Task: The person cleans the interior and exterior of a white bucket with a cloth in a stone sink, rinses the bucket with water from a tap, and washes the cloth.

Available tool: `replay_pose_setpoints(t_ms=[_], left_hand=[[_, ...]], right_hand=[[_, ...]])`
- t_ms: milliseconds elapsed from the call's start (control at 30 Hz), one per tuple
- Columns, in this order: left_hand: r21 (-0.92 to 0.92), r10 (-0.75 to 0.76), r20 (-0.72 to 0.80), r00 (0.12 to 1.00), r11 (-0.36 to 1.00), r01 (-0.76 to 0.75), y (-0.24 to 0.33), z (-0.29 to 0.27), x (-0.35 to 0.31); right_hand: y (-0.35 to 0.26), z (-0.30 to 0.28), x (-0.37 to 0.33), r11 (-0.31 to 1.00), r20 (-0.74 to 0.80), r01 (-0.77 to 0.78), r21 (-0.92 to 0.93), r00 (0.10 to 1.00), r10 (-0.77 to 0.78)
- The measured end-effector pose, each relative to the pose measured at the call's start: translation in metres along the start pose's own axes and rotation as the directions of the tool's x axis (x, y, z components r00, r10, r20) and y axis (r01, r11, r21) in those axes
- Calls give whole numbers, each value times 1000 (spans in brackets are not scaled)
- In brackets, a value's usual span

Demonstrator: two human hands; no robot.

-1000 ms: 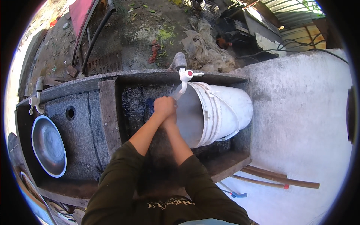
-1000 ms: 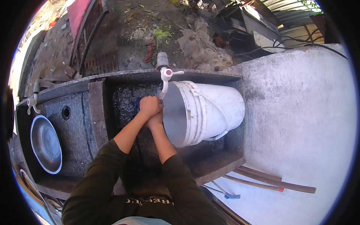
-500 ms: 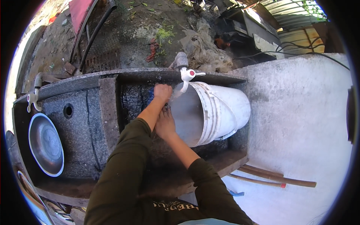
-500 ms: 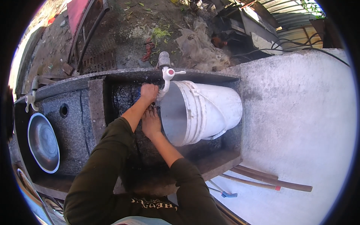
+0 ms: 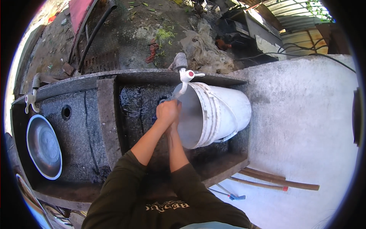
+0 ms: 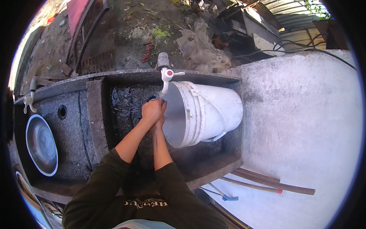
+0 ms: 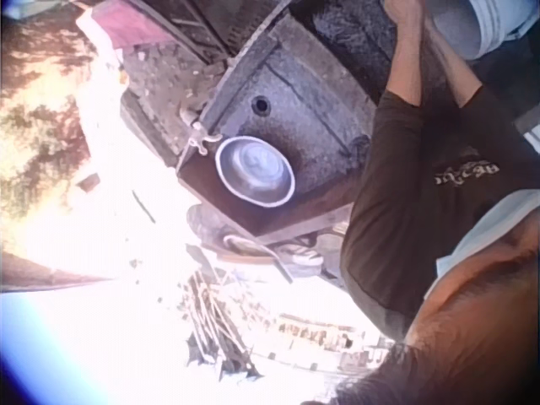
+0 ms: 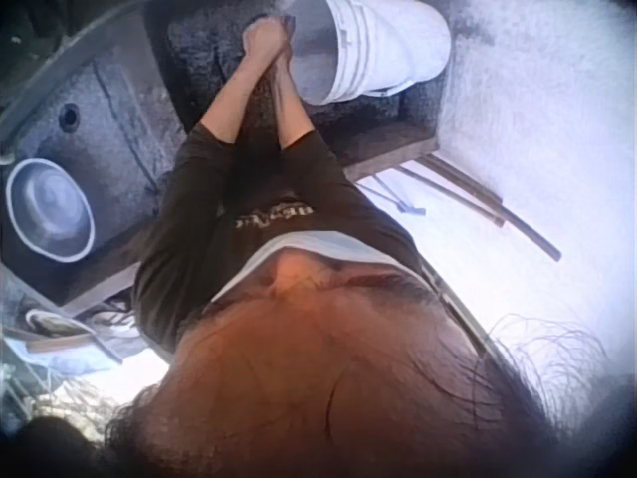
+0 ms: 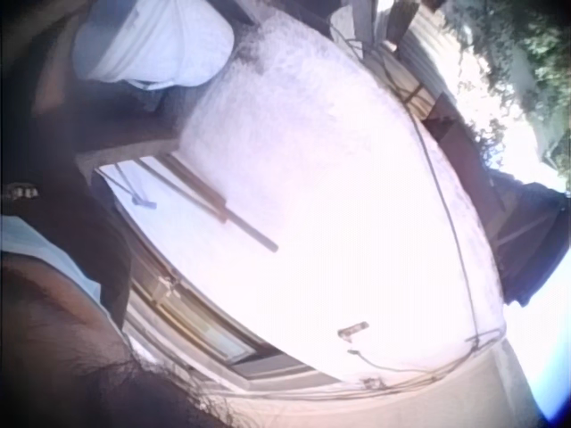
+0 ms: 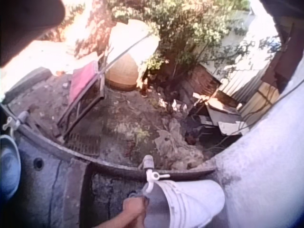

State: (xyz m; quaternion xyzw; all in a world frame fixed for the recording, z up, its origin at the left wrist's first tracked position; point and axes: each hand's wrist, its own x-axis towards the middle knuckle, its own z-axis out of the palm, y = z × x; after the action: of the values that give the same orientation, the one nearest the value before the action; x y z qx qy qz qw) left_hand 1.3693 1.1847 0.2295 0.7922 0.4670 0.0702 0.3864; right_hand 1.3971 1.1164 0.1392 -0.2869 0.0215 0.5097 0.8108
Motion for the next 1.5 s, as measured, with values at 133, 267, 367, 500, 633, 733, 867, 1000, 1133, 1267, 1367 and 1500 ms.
replay_pose_setpoints(t_ms=[133, 267, 367, 500, 633, 733, 867, 1000, 1133, 1267, 1367, 1500], left_hand=[[74, -8, -1, 1000, 997, 8, -21, -20, 27], [-50, 94, 6, 996, 994, -94, 24, -11, -9], [-35, 9, -23, 1000, 999, -10, 20, -11, 9], [-20, -35, -46, 998, 999, 34, -8, -11, 30], [-7, 98, 76, 992, 995, -98, 29, 14, -12], [436, 390, -560, 731, 889, -140, 5, 33, 1], [57, 24, 52, 998, 998, -27, -2, 28, 48], [124, 315, 36, 948, 940, -317, -10, 27, 73], [237, 568, -180, 803, 818, -525, -45, 67, 101], [452, 439, -293, 850, 846, -281, -88, 84, 90], [462, 368, 401, 839, 710, -532, 3, 29, 42], [228, 593, -109, 798, 796, -561, -36, 49, 7]], right_hand=[[28, 52, -1, 987, -399, -135, -83, 912, 92], [-7, -30, 33, 1000, 46, 5, -15, 999, -5], [-4, -67, 53, 998, 302, 53, 17, 952, -55], [2, 14, 36, 993, -197, -66, -101, 979, 45], [-24, 16, 29, 999, -160, -1, -36, 987, -5], [-11, 60, 7, 996, -110, -27, 84, 993, 36], [-8, 72, -16, 988, -67, -29, 150, 997, 40], [-7, 66, -30, 979, -298, -122, -160, 952, 70], [-8, 54, 13, 958, -128, -255, -135, 963, 238], [22, 63, 48, 978, -248, 41, -203, 964, -92], [-62, 1, 47, 970, -277, -22, -243, 960, -48], [-55, -17, 52, 993, -264, -83, -83, 963, 59]])
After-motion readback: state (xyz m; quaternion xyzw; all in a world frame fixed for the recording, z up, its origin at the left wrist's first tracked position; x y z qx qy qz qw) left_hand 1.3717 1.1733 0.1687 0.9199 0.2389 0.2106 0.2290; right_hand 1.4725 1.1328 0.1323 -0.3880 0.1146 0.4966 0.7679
